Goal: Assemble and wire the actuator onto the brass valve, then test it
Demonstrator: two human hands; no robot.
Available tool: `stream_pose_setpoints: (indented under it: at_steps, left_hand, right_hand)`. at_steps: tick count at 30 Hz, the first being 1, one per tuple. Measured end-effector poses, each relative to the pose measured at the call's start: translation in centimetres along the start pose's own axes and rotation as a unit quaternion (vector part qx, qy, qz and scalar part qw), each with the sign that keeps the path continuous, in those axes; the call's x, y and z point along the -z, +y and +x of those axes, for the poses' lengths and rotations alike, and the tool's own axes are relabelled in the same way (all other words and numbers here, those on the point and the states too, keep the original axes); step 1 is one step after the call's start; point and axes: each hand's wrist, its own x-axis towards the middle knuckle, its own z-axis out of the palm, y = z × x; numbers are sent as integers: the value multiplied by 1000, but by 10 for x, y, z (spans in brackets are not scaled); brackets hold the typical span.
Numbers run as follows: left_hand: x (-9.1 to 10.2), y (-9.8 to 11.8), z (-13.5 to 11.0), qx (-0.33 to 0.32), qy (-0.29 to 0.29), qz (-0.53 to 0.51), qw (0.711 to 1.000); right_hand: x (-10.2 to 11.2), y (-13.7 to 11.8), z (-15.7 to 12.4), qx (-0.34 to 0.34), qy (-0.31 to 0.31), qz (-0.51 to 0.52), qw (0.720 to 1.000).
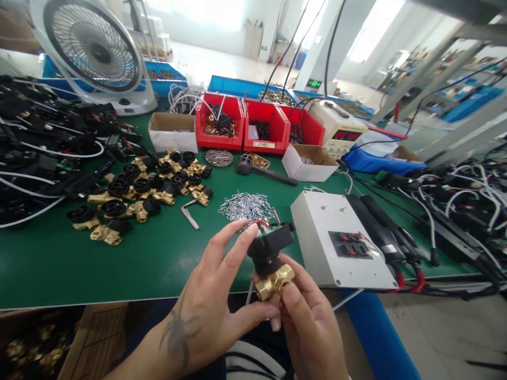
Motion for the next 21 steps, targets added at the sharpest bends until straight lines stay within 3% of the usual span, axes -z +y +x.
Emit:
stream_pose_setpoints:
  at_steps: [3,8,13,15,19,21]
  left_hand:
    - [-4,3,-1,5,23,38,999]
    - [-8,3,3,17,11,28,999]
    - [-12,7,1,19,55,-12,998]
    - [-15,11,-1,1,60,-23,998]
    - [-20,20,-3,-37,69,-14,997]
    - [-23,25,-4,-38,83,-7,996]
  right_hand:
    - [1,1,1,13,-6,-35,999]
    - [9,6,5,29,-9,-96,995]
    - [19,4,16,160,42,-182,969]
    - [15,1,22,181,50,-140,972]
    - [-1,-5,28,149,13,-28,988]
    - [-9,-7,29,152,32,1,988]
